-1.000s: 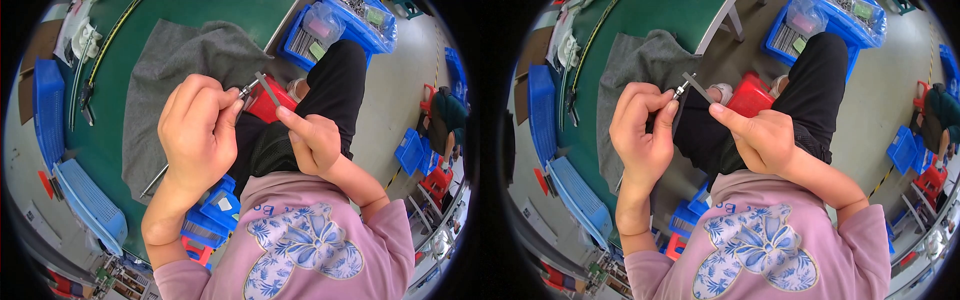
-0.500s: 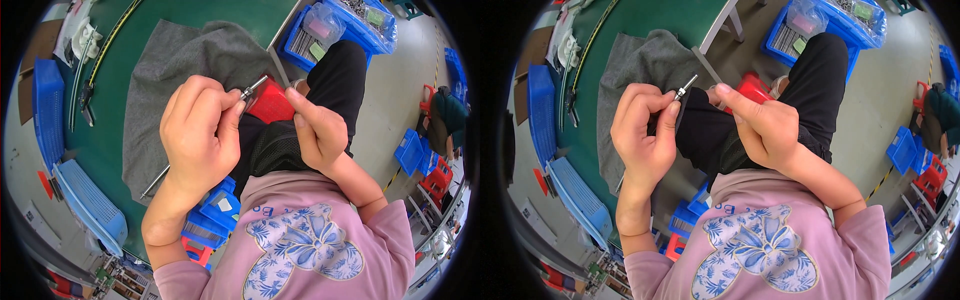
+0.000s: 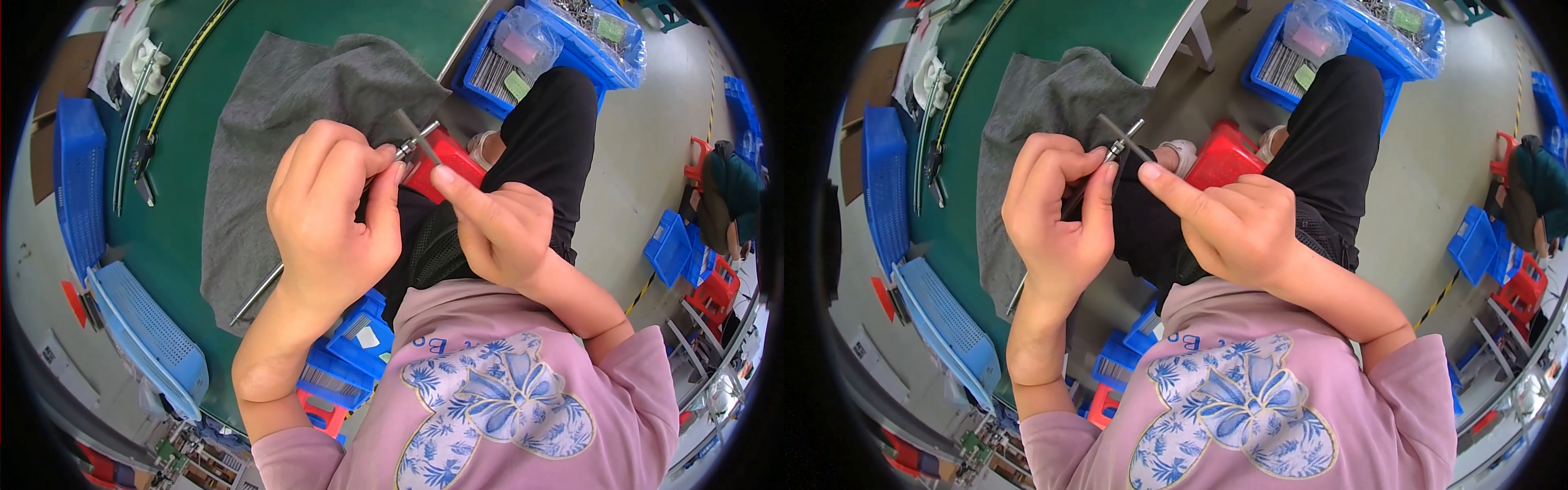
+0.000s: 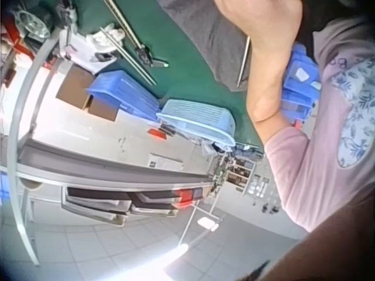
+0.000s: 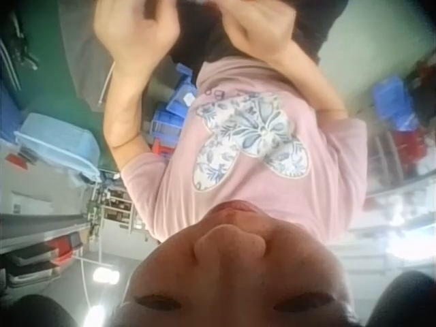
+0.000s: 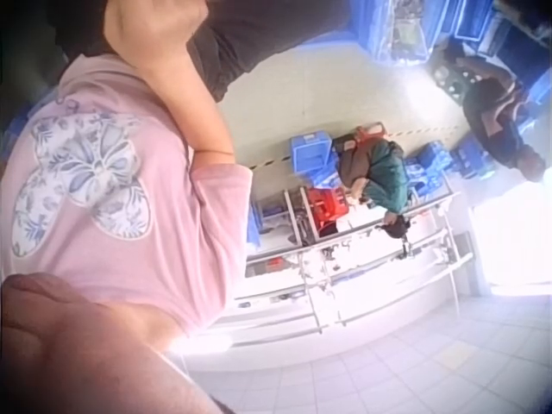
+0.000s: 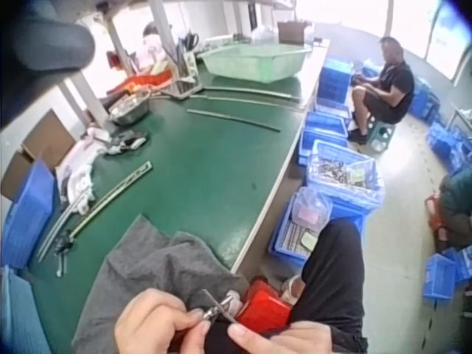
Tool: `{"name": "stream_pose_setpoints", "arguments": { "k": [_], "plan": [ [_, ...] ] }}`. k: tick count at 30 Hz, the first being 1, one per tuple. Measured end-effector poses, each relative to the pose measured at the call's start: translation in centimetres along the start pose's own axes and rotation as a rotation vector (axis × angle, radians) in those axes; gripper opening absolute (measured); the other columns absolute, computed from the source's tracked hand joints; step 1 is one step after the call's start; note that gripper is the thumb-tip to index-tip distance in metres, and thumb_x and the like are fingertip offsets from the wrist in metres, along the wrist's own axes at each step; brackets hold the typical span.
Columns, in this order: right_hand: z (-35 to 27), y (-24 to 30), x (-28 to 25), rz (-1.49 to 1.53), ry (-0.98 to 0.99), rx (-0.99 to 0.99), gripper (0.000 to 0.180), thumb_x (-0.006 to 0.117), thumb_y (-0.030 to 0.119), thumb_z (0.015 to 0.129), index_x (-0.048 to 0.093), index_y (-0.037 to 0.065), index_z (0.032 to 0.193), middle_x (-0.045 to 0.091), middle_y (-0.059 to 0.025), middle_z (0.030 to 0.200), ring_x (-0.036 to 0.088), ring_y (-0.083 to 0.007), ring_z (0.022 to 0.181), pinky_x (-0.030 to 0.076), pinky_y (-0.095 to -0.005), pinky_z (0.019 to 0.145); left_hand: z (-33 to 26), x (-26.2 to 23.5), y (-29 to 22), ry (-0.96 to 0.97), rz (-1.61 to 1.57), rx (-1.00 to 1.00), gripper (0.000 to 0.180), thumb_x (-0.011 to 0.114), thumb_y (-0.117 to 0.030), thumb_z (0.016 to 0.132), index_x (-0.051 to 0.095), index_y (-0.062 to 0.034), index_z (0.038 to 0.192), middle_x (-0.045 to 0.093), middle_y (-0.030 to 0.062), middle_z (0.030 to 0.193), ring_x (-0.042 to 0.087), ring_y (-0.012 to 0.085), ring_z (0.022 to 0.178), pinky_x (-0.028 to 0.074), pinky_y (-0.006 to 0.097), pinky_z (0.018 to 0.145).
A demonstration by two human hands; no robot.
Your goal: Filing and deburring the ends of metal rods using a hand file at a workbench.
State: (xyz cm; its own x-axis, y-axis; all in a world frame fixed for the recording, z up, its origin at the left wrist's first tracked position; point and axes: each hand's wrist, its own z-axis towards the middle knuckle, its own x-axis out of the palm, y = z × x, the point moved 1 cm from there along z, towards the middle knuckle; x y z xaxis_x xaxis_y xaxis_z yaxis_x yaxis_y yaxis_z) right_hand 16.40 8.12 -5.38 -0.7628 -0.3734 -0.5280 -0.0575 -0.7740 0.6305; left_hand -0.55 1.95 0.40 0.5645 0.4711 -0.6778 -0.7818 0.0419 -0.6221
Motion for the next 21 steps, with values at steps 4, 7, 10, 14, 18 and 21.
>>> {"name": "stream_pose_setpoints", "arguments": {
  "k": [4, 7, 10, 14, 18, 21],
  "plan": [
    [0.9, -0.2, -1.3, -0.177, -0.176, 0.068, 0.054, 0.062, -0.01, 0.062, 0.07, 0.002, 0.114, 0.061, -0.0048, 0.064, 0.046, -0.0161, 0.042, 0.037, -0.0283, 0.042, -0.1, 0.1, 0.1, -0.004, -0.015, -0.007, 0.02, 0.072, 0.007, 0.064, 0.059, -0.0018, 0.075, 0.054, 0.0093, 0.074, 0.055, 0.0271, 0.064, 0.043, 0.035, 0.054],
    [1.2, 0.1, -1.2, -0.117, -0.177, 0.062, 0.052, 0.061, -0.011, 0.066, 0.069, 0.001, 0.115, 0.064, -0.004, 0.067, 0.047, -0.0159, 0.042, 0.038, -0.0275, 0.043, -0.1, 0.0, 0.0, 0.001, -0.001, -0.015, 0.019, 0.072, 0.007, 0.064, 0.058, -0.0017, 0.074, 0.054, 0.0091, 0.074, 0.055, 0.0268, 0.064, 0.043, 0.035, 0.054],
    [1.9, 0.1, -0.6, -0.063, -0.15, 0.116, 0.048, 0.063, -0.01, 0.069, 0.069, 0.002, 0.115, 0.065, -0.0017, 0.065, 0.049, -0.0146, 0.042, 0.04, -0.0265, 0.043, -0.1, 0.1, -0.2, -0.014, 0.017, 0.022, 0.019, 0.072, 0.007, 0.063, 0.058, -0.0019, 0.073, 0.054, 0.0084, 0.075, 0.055, 0.0262, 0.064, 0.043, 0.035, 0.054],
    [2.9, -0.2, 0.1, 0.007, -0.251, 0.249, 0.042, 0.074, 0.001, 0.07, 0.071, 0.008, 0.111, 0.064, -0.0007, 0.061, 0.052, -0.0127, 0.043, 0.04, -0.0247, 0.042, -0.2, 0.2, -0.2, -0.022, 0.056, 0.083, 0.02, 0.071, 0.006, 0.061, 0.059, -0.0027, 0.074, 0.054, 0.0077, 0.076, 0.055, 0.0254, 0.064, 0.044, 0.035, 0.054],
    [3.2, -0.2, 1.0, -0.111, -0.224, 0.185, 0.032, 0.079, 0.009, 0.066, 0.074, 0.01, 0.098, 0.059, -0.001, 0.055, 0.053, -0.0132, 0.042, 0.039, -0.025, 0.041, -0.3, 0.3, -0.1, -0.04, 0.081, 0.138, 0.021, 0.072, 0.005, 0.061, 0.06, -0.0032, 0.076, 0.055, 0.0074, 0.077, 0.055, 0.0246, 0.064, 0.045, 0.034, 0.053],
    [3.4, -0.1, 1.3, -0.088, -0.292, 0.185, 0.029, 0.079, 0.009, 0.066, 0.074, 0.011, 0.095, 0.059, -0.0008, 0.056, 0.053, -0.0132, 0.042, 0.039, -0.0252, 0.041, -0.3, 0.3, 0.0, -0.047, 0.083, 0.149, 0.021, 0.072, 0.005, 0.061, 0.06, -0.003, 0.076, 0.054, 0.0074, 0.077, 0.056, 0.0244, 0.065, 0.045, 0.034, 0.053]
  ]
}}
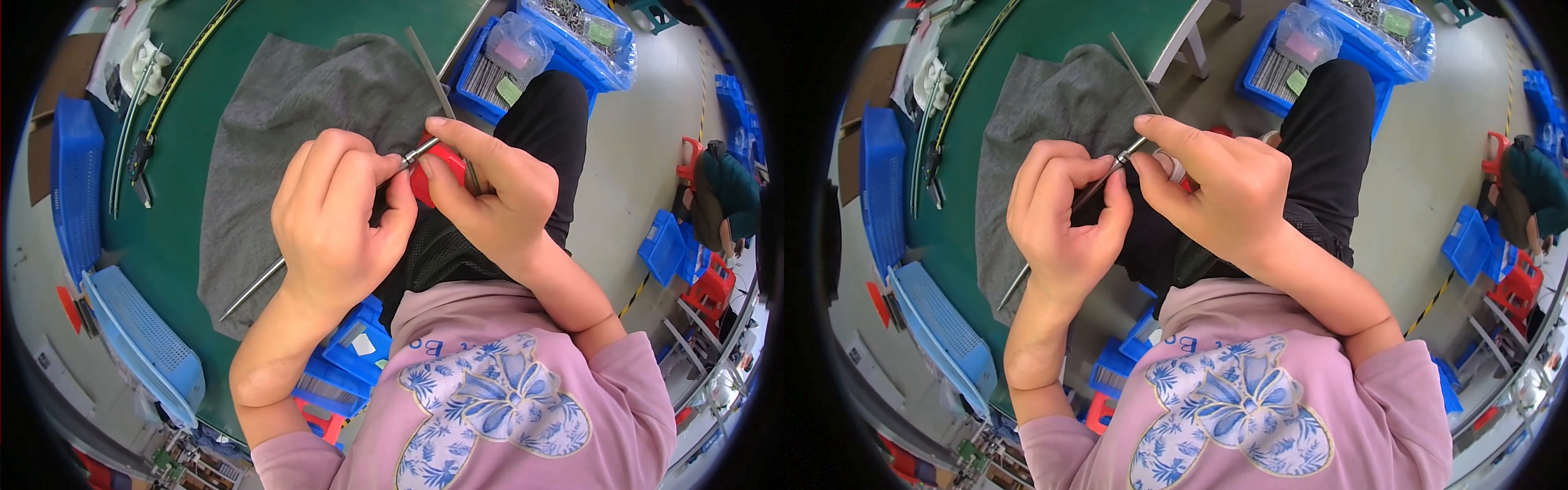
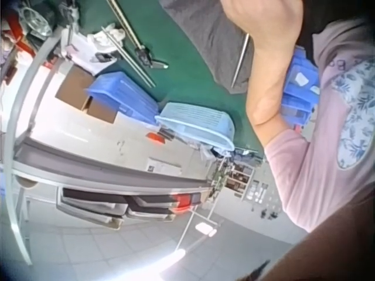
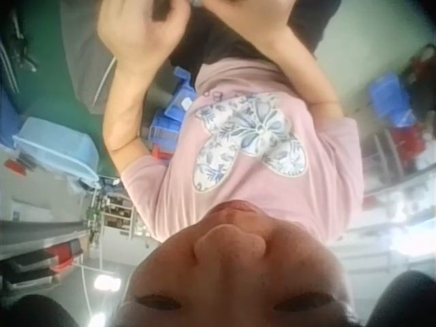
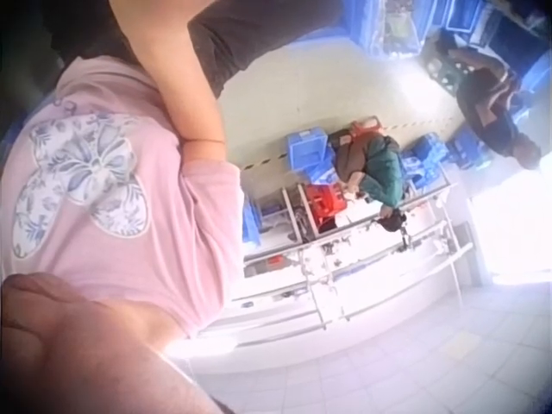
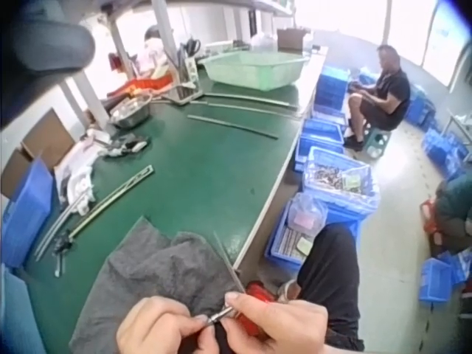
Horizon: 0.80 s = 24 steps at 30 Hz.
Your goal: Filing and deburring the ends of metal rods using a hand file at a workbench.
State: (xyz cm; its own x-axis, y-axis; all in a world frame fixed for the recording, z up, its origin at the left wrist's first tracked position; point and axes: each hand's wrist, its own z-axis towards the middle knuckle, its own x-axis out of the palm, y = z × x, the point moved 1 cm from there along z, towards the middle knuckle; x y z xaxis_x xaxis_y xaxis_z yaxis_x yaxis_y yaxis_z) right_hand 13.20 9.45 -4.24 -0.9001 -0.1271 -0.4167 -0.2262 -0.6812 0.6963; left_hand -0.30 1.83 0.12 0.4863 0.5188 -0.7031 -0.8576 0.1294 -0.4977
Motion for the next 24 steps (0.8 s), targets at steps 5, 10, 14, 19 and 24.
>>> {"name": "stream_pose_setpoints", "arguments": {
  "k": [5, 10, 14, 19, 24],
  "plan": [
    [0.16, 0.36, -0.21, 0.024, 0.03, 0.091, 0.028, 0.079, 0.009, 0.066, 0.074, 0.012, 0.094, 0.06, -0.0001, 0.056, 0.053, -0.012, 0.042, 0.039, -0.0256, 0.04, 0.03, -0.04, -0.02, 0.0, 0.006, 0.012, 0.021, 0.072, 0.005, 0.061, 0.06, -0.0028, 0.076, 0.054, 0.0076, 0.077, 0.056, 0.0248, 0.065, 0.045, 0.035, 0.054],
    [0.13, 0.41, -0.09, -0.007, 0.046, 0.097, 0.027, 0.077, 0.007, 0.066, 0.074, 0.012, 0.092, 0.059, 0.0002, 0.055, 0.053, -0.0116, 0.042, 0.038, -0.0256, 0.04, 0.09, -0.02, 0.04, 0.001, 0.012, 0.02, 0.021, 0.072, 0.005, 0.062, 0.059, -0.0025, 0.076, 0.054, 0.0077, 0.078, 0.056, 0.0251, 0.065, 0.045, 0.035, 0.054],
    [-0.06, -0.56, 0.48, -0.05, -0.045, -0.019, 0.027, 0.075, 0.004, 0.067, 0.074, 0.012, 0.092, 0.057, 0.0001, 0.052, 0.052, -0.0121, 0.041, 0.038, -0.0255, 0.039, 0.14, -0.08, -0.1, 0.01, 0.015, 0.012, 0.021, 0.072, 0.005, 0.061, 0.059, -0.0026, 0.076, 0.054, 0.0077, 0.078, 0.055, 0.025, 0.066, 0.045, 0.035, 0.054],
    [0.11, -0.12, -0.07, 0.01, 0.014, -0.006, 0.027, 0.073, 0.0, 0.07, 0.074, 0.006, 0.096, 0.057, -0.0001, 0.055, 0.049, -0.0087, 0.043, 0.037, -0.0224, 0.041, 0.06, -0.05, -0.05, 0.017, 0.0, -0.012, 0.021, 0.072, 0.005, 0.061, 0.06, -0.0028, 0.076, 0.054, 0.0074, 0.078, 0.055, 0.0247, 0.065, 0.045, 0.035, 0.054],
    [0.38, -0.31, -0.36, 0.02, 0.062, -0.047, 0.029, 0.075, -0.003, 0.07, 0.074, 0.002, 0.098, 0.061, -0.0007, 0.059, 0.047, -0.0053, 0.045, 0.038, -0.0207, 0.044, 0.05, -0.08, -0.05, 0.017, 0.005, -0.004, 0.021, 0.072, 0.005, 0.062, 0.06, -0.0028, 0.076, 0.054, 0.0076, 0.077, 0.056, 0.0248, 0.066, 0.045, 0.035, 0.054]
  ]
}}
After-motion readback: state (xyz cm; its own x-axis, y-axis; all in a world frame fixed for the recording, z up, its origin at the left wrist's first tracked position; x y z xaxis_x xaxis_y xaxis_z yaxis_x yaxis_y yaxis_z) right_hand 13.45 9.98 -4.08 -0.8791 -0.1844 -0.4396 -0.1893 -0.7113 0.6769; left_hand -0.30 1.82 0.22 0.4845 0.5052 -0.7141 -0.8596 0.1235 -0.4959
